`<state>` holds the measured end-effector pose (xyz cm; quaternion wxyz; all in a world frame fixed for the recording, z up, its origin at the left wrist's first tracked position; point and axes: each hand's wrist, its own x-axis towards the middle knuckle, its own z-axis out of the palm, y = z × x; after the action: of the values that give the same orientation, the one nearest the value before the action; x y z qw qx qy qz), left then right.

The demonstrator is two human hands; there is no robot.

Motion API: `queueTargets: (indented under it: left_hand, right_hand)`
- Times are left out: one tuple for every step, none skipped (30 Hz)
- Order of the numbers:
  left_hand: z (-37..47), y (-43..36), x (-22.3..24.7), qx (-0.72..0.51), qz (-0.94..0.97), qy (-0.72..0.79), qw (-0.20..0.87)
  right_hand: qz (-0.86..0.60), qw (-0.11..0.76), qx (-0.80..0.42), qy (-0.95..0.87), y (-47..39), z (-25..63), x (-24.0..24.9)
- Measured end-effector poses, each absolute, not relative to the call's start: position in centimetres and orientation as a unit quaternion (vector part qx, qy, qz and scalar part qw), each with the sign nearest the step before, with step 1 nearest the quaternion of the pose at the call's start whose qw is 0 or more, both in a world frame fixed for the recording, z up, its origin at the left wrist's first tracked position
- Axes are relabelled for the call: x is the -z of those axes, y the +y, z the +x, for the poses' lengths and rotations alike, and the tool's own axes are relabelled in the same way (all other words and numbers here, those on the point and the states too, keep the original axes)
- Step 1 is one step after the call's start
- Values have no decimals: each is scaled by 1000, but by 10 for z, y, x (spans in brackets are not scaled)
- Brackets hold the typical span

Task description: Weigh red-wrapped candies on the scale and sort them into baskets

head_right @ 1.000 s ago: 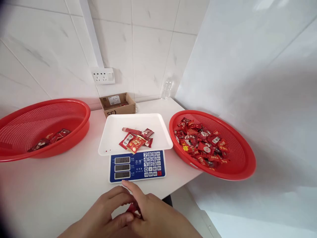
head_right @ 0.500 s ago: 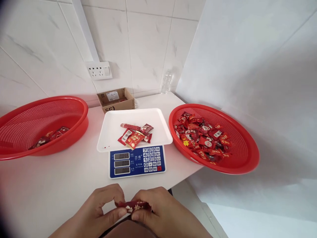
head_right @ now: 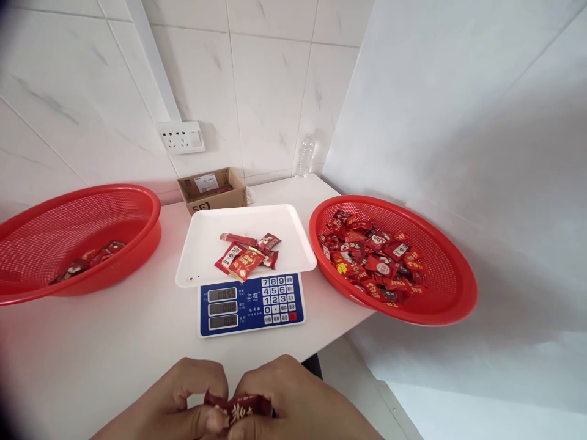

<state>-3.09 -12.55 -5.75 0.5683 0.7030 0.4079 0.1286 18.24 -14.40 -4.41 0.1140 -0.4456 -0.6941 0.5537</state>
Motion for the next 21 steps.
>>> queueTargets:
  left_hand:
    - [-33,-126,56,-119,684,408,593]
    - [-33,-126,55,-117,670,414,605]
    - [-33,-126,55,-117,662,424,606]
    - [-32,-125,54,-123,660,436,600]
    - [-31,-123,54,-135,659,448,589]
    - [-29,-121,54,-148,660,455,579]
    - [-27,-119,53,-164,663,456,571]
    - [-26,-117,53,-181,662,454,568]
    - [-25,-115,52,-195,660,446,572]
    - [-25,-114,52,-204,657,439,579]
    - [-26,-113,51,-206,655,430,586]
    - [-27,-113,51,-203,657,421,591]
    - [-28,-113,51,-200,661,417,591]
    - [-29,-113,51,-194,667,415,588]
    - [-30,-113,52,-193,672,415,582]
    - [-31,-113,52,-197,673,418,578]
    - [-31,-112,52,-205,671,418,577]
    - [-31,-112,53,-217,666,418,578]
    - [-31,-112,53,-231,661,418,579]
    - [-31,-112,53,-244,655,417,580]
    - [-31,-111,53,-256,651,420,578]
  right_hand:
    - [-431,114,-579,-683,-144,183,44]
    - [-423,118,-594,-674,-144,183,44]
    - [-425,127,-598,-667,-144,183,44]
    - [-436,140,-593,-662,-143,183,44]
    - [-453,154,-582,-658,-142,182,45]
    - [-471,168,-567,-654,-141,182,45]
    - [-486,179,-553,-652,-141,182,45]
    - [-493,187,-544,-653,-140,181,45]
    - [-491,192,-541,-656,-140,182,45]
    - [-481,193,-542,-661,-140,182,45]
    - [-471,193,-542,-669,-139,182,44]
    - [-464,191,-540,-676,-139,182,44]
    - [-465,185,-536,-680,-138,182,43]
    - [-476,174,-530,-680,-138,182,43]
    - [-494,160,-526,-674,-137,182,43]
    - [-511,146,-524,-665,-136,181,43]
    - [-526,137,-525,-655,-135,181,43]
    - [-532,136,-528,-648,-134,181,43]
    - [-528,141,-533,-646,-133,180,44]
    - [-516,149,-539,-648,-133,180,45]
    - [-499,161,-545,-654,-132,180,45]
